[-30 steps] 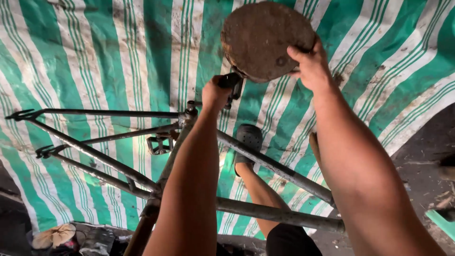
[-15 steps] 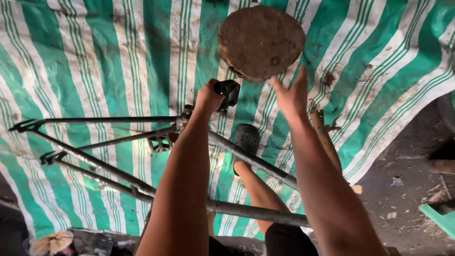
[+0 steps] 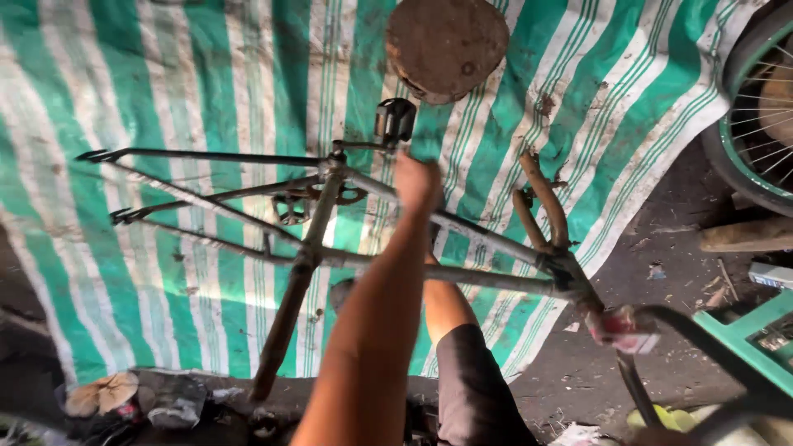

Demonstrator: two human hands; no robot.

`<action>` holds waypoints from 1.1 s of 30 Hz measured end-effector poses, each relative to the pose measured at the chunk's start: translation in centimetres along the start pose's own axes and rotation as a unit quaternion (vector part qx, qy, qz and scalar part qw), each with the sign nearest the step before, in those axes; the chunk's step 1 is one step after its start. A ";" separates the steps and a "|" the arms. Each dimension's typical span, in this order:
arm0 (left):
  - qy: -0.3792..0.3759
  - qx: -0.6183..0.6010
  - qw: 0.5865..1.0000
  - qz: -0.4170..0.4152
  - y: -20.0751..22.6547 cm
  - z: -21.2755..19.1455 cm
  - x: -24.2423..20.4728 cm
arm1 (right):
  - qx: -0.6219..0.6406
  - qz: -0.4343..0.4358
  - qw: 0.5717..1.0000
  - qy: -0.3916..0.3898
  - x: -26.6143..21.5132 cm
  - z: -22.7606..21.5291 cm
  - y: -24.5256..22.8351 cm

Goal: Preparing tools and materials for repair, including tearing sandpaper, using a wire brush, and pouring cleaning liquid.

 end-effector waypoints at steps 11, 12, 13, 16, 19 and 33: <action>0.086 0.168 0.896 0.402 -4.5 -33.8 -35.4 | -0.068 0.009 0.996 0.063 6.5 -8.6 -8.0; 0.094 0.167 0.895 0.402 -6.2 -34.9 -34.1 | -0.064 0.002 0.996 0.063 8.4 -7.5 -7.2; 0.093 0.298 0.897 0.313 -8.4 -35.7 -32.0 | 0.068 0.042 0.996 0.041 9.9 -6.3 -5.8; 0.098 0.413 0.877 0.227 -13.1 -36.0 -28.0 | 0.163 0.085 0.983 0.018 10.5 -5.4 -7.3; 0.088 0.422 0.884 0.181 -13.9 -35.6 -24.3 | 0.115 0.093 0.989 0.018 9.1 -5.5 -11.7; 0.078 0.444 0.888 0.087 -15.3 -41.5 -16.2 | 0.252 0.104 0.960 0.068 4.8 -5.0 -19.7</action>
Point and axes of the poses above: each hand's wrist, its own x-axis towards the middle knuckle, its own z-axis out of the palm, y = z × x, the point moved 6 cm from there along x, towards the middle knuckle, and after that the axes turned 9 degrees about x, right-handed, at the moved point
